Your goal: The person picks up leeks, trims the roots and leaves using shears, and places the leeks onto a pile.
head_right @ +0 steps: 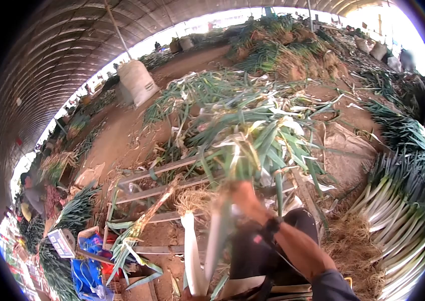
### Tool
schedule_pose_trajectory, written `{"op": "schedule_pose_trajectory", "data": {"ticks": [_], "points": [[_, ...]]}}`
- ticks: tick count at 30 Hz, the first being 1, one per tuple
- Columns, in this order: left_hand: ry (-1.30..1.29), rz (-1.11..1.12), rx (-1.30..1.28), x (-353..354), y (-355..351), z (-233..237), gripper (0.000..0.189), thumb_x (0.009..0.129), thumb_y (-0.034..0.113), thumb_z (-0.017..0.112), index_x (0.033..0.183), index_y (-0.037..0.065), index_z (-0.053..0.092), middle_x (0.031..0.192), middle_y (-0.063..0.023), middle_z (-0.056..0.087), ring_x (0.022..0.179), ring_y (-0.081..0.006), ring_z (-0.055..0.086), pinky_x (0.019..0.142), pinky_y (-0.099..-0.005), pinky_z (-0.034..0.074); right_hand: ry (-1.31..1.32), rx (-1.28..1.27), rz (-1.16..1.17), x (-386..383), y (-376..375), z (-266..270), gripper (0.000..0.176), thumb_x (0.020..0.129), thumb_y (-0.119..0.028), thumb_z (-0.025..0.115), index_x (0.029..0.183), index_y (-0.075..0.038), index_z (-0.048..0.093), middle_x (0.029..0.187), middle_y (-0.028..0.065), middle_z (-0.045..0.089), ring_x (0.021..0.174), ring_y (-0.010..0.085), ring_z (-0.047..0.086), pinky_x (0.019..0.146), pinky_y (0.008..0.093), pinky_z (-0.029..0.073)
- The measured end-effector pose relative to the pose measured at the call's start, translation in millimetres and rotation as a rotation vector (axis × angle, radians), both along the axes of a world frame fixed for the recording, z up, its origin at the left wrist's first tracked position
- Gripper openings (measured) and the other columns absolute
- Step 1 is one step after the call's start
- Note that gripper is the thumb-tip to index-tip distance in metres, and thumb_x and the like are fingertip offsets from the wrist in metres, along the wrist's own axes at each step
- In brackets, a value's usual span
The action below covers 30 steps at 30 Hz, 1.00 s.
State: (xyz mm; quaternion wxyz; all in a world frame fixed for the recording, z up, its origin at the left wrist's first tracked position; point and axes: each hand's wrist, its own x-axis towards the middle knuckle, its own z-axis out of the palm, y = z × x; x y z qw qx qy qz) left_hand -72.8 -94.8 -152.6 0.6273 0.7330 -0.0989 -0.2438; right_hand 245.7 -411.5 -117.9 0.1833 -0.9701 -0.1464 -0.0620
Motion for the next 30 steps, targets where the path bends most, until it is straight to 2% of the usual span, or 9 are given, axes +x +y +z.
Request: {"op": "schedule_pose_trajectory", "data": {"ticks": [2, 5, 6, 9, 20, 22, 23, 25, 30], "points": [[-0.023, 0.049, -0.13, -21, 15, -38, 0.05, 0.105, 0.032, 0.05, 0.151, 0.015, 0.039, 0.116, -0.0219, 0.068, 0.099, -0.0358, 0.069, 0.09, -0.0494, 0.057, -0.334, -0.497, -0.103, 32, -50, 8, 0.02, 0.092, -0.015, 0.057, 0.105, -0.005, 0.069, 0.089, 0.0076, 0.068, 0.077, 0.016, 0.063, 0.059, 0.0302, 0.046], [0.068, 0.048, -0.705, -30, 27, -67, 0.066, 0.105, 0.036, 0.047, 0.16, 0.021, 0.014, 0.127, -0.0275, 0.062, 0.113, -0.0401, 0.064, 0.101, -0.0588, 0.049, -0.045, 0.574, -0.252, 36, -88, 80, 0.028, 0.09, -0.023, 0.064, 0.112, -0.006, 0.065, 0.086, 0.0102, 0.068, 0.072, 0.0185, 0.065, 0.055, 0.035, 0.047], [0.105, 0.041, -0.377, -35, 40, -80, 0.07, 0.105, 0.041, 0.047, 0.161, 0.021, 0.01, 0.136, -0.0281, 0.056, 0.126, -0.0407, 0.056, 0.112, -0.0597, 0.038, 0.101, 0.848, -0.272, 29, -91, 102, 0.034, 0.089, -0.024, 0.067, 0.117, -0.006, 0.063, 0.087, 0.0115, 0.068, 0.073, 0.0213, 0.066, 0.055, 0.0379, 0.049], [0.125, -0.125, -0.312, -2, 25, -8, 0.074, 0.105, 0.055, 0.031, 0.161, 0.015, 0.005, 0.163, -0.0123, 0.023, 0.144, -0.0346, 0.036, 0.119, -0.0539, 0.027, -0.085, -0.134, 0.061, 7, -87, 93, 0.071, 0.084, -0.015, 0.07, 0.147, -0.008, 0.038, 0.106, 0.0223, 0.065, 0.084, 0.0364, 0.068, 0.065, 0.0472, 0.056], [0.439, 0.046, -0.081, 88, -13, 33, 0.072, 0.103, 0.038, 0.053, 0.154, -0.001, 0.021, 0.151, -0.0265, 0.038, 0.129, -0.0341, 0.051, 0.11, -0.0443, 0.045, -0.694, -0.659, 0.784, -95, -1, 133, 0.069, 0.089, -0.024, 0.063, 0.15, -0.007, 0.035, 0.155, 0.0106, 0.036, 0.145, 0.0241, 0.03, 0.118, 0.0402, 0.035], [0.081, -0.086, -0.038, 91, -6, 8, 0.039, 0.088, 0.01, 0.071, 0.124, -0.005, 0.064, 0.123, -0.0121, 0.067, 0.116, -0.0175, 0.061, 0.102, -0.0306, 0.045, -0.616, -0.755, 0.884, -109, 17, 145, 0.067, 0.094, -0.025, 0.056, 0.153, -0.009, 0.029, 0.163, 0.0079, 0.024, 0.151, 0.023, 0.019, 0.124, 0.04, 0.024], [0.274, -0.044, -0.226, 104, -21, 43, 0.073, 0.09, 0.021, 0.072, 0.148, -0.002, 0.035, 0.142, -0.0135, 0.052, 0.119, -0.0226, 0.059, 0.101, -0.0312, 0.051, -0.539, -0.754, 0.934, -114, 22, 145, 0.066, 0.097, -0.025, 0.053, 0.155, -0.009, 0.026, 0.166, 0.0066, 0.018, 0.153, 0.0226, 0.013, 0.126, 0.0399, 0.019], [0.272, -0.067, -0.363, 112, -27, 34, 0.069, 0.085, 0.017, 0.074, 0.143, -0.002, 0.042, 0.134, -0.0146, 0.058, 0.117, -0.0226, 0.061, 0.101, -0.0318, 0.05, -0.967, -1.093, 0.794, -114, 26, 117, 0.066, 0.096, -0.034, 0.054, 0.151, -0.011, 0.025, 0.158, 0.0049, 0.019, 0.146, 0.023, 0.017, 0.122, 0.04, 0.02], [0.349, -0.26, -0.176, 145, -51, 107, 0.056, 0.083, 0.013, 0.075, 0.133, -0.005, 0.054, 0.121, -0.0144, 0.067, 0.114, -0.0231, 0.064, 0.102, -0.0359, 0.049, -0.723, -0.585, 0.971, -95, 34, 110, 0.044, 0.088, -0.034, 0.07, 0.123, -0.012, 0.053, 0.114, 0.0025, 0.052, 0.111, 0.019, 0.048, 0.098, 0.0365, 0.042]]}}
